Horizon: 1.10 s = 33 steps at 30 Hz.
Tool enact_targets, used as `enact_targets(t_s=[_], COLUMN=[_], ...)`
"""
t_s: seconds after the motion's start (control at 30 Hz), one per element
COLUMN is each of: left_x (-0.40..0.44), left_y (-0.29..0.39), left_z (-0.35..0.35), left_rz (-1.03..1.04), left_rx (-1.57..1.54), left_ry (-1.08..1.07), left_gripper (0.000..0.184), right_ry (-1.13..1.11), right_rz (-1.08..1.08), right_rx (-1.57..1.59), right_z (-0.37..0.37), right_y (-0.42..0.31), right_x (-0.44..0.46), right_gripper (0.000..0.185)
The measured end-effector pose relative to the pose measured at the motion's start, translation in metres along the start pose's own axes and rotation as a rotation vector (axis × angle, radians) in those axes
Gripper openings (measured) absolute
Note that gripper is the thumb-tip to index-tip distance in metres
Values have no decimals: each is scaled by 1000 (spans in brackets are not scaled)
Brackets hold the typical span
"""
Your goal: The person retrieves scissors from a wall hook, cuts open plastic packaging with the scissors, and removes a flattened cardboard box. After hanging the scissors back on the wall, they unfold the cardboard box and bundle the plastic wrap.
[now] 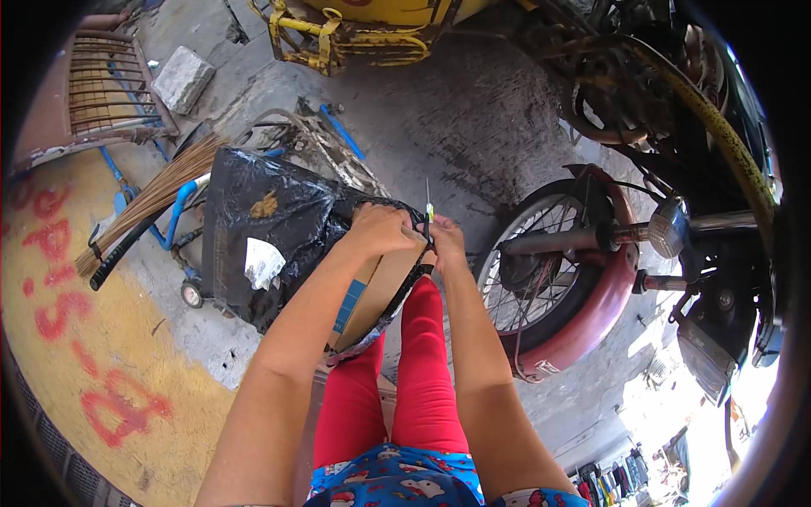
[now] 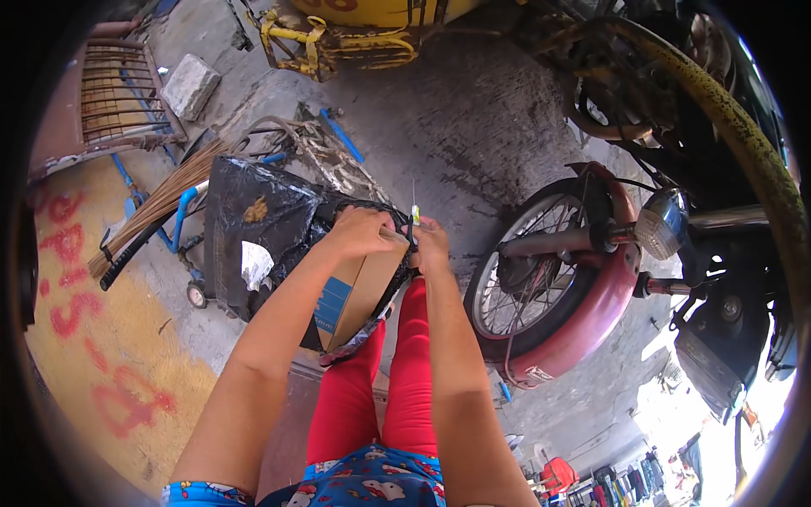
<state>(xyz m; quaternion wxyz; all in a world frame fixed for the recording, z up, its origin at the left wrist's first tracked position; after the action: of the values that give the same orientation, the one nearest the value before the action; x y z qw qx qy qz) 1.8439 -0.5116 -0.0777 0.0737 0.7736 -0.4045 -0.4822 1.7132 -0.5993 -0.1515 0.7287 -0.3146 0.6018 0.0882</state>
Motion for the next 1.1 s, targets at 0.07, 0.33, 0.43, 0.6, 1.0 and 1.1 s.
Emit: enact_targets(t_s=[0.07,0.33,0.43,0.6,1.0,1.1], left_x=[-3,-14,-8,-10,-204,-219], left_y=[-2,-7,-13,-6,13,17], left_z=[0,2,5,18,200,245], left_rz=[33,143,129,77,-407,-590], left_rx=[-20,9,68,136,-478,-779], left_ry=[34,152,188,290,525,327], left_gripper=[41,38,34,35,43,46], right_ry=[-87,-186,241,-66,-43,5], right_rz=[-134,-272,-484,-274,6,-2], right_rx=[145,-274,55,174,-22,-152], right_z=[6,30,-5,2,23,36], right_y=[12,8,-1,46,126,134], right_x=[11,38,-8,-105,-81,-88], right_gripper=[38,35,45,49,54,55])
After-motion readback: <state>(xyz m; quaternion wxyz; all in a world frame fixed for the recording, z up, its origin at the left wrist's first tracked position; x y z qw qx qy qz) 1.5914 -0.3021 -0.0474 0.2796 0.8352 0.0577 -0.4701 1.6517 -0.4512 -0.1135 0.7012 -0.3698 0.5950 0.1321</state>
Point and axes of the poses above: each hand's wrist, its own x-axis towards the middle knuckle, its own z-axis out of the palm, y = z × x, the point moved 1 cm from there along x, towards the middle knuckle, and after that the axes turned 1 degree about z, right-handed, at the moved point
